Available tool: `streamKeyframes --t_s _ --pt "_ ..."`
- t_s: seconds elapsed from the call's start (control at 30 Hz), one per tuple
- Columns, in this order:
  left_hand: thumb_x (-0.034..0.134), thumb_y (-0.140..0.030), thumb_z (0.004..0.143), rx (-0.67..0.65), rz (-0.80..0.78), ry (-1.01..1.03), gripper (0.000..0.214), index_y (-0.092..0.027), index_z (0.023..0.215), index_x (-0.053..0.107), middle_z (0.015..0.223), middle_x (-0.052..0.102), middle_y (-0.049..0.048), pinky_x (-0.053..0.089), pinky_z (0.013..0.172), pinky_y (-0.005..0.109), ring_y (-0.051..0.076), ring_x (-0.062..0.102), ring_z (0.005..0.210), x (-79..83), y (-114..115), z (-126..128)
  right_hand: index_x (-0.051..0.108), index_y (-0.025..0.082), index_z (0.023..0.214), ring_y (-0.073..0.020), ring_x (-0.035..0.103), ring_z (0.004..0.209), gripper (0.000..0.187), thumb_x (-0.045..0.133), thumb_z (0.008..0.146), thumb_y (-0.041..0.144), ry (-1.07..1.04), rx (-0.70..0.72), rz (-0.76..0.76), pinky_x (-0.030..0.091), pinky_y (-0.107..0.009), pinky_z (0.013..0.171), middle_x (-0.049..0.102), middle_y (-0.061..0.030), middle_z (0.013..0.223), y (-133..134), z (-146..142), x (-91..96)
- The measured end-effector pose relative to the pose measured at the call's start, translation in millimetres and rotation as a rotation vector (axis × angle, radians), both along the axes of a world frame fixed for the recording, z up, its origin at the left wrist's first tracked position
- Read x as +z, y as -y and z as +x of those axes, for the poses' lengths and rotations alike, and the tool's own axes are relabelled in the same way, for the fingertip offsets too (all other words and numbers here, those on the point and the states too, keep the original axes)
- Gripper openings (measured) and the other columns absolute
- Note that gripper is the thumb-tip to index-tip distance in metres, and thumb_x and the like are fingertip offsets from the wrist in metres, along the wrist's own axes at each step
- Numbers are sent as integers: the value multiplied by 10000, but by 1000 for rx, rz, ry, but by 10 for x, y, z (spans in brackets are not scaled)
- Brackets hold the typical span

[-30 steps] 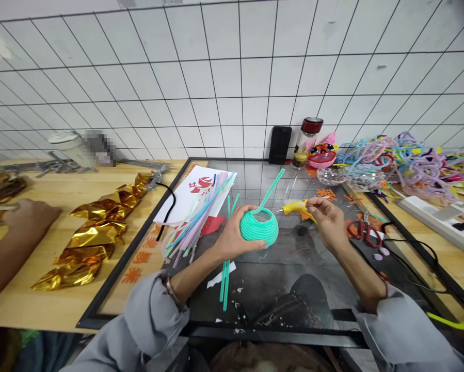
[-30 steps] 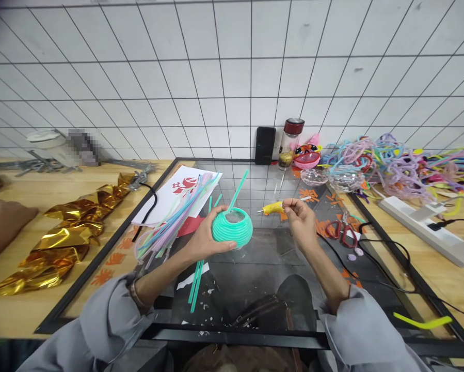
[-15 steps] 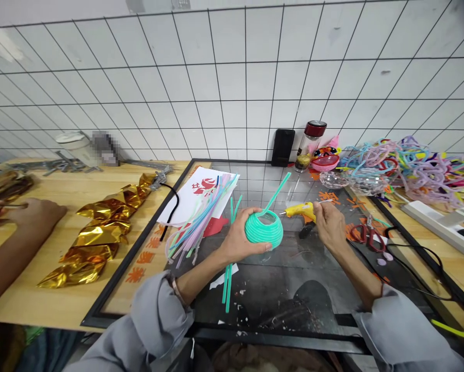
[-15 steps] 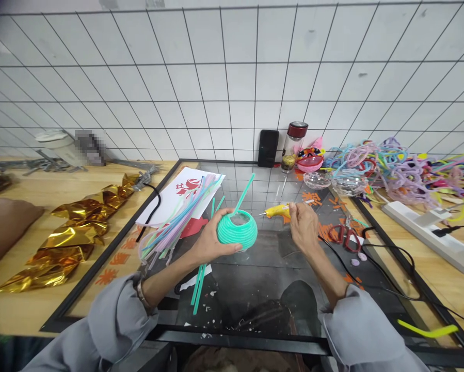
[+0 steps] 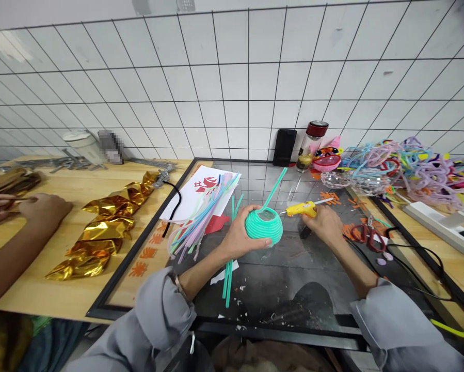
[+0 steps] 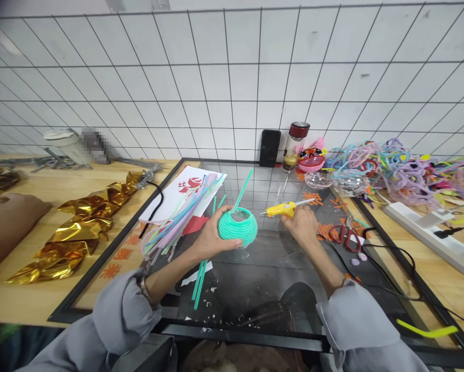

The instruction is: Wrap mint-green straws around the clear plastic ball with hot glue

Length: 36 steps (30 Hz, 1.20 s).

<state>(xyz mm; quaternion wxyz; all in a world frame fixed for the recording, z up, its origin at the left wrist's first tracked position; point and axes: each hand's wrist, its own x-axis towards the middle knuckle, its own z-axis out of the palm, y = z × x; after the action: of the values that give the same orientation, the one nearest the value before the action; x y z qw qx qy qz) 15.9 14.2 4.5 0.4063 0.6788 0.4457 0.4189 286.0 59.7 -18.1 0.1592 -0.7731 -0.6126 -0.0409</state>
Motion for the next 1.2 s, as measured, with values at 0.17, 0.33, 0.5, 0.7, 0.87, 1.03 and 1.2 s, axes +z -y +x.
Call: streamKeyframes --t_s 0.17,0.33,0.5,0.7,0.87,1.03,1.2 --pt "886 -312 560 9 -34 20 857 -178 1316 506 1355 584 127 430 1113 490 333 549 1277 -12 -24 28 650 137 992 -305 635 840 399 582 773 464 -71 -23 150 471 -402 699 672 -157 949 40 20 146" --pt "890 -296 549 18 -51 62 854 -172 1307 517 1317 605 125 445 1094 488 324 575 1235 -24 -101 112 585 205 920 -289 605 886 293 643 734 424 -220 165 600 490 -413 774 633 -95 893 218 -143 350" --pt "898 -299 544 29 -82 76 850 -187 1305 536 1296 627 97 479 1056 451 301 599 1192 1 -144 168 570 225 948 -260 597 889 238 627 780 384 -191 279 696 488 -375 751 610 -73 904 317 -278 479" --pt "894 -304 522 -54 -181 201 892 -174 1326 529 1187 671 82 553 919 395 253 652 1040 -2 -150 132 576 213 996 -270 591 908 256 621 800 371 -156 319 654 475 -374 711 604 -99 953 297 -340 515" --pt "917 -329 496 -146 -208 179 931 -182 1336 543 1173 682 79 551 925 396 266 658 1048 -33 -172 56 576 208 1005 -261 600 893 244 620 814 353 -130 333 681 482 -367 709 609 -93 947 363 -407 481" --pt "935 -345 483 -210 -194 148 985 -192 1371 539 1212 689 83 541 964 399 290 653 1101 -30 -168 21 582 203 1012 -259 602 883 250 632 822 357 -147 340 693 482 -368 702 612 -95 949 425 -415 432" --pt "921 -348 489 -246 -190 125 989 -177 1382 532 1288 660 105 510 1026 429 317 626 1175 22 -132 14 578 212 995 -259 618 881 230 634 834 366 -137 333 695 481 -364 682 627 -95 949 436 -412 414"
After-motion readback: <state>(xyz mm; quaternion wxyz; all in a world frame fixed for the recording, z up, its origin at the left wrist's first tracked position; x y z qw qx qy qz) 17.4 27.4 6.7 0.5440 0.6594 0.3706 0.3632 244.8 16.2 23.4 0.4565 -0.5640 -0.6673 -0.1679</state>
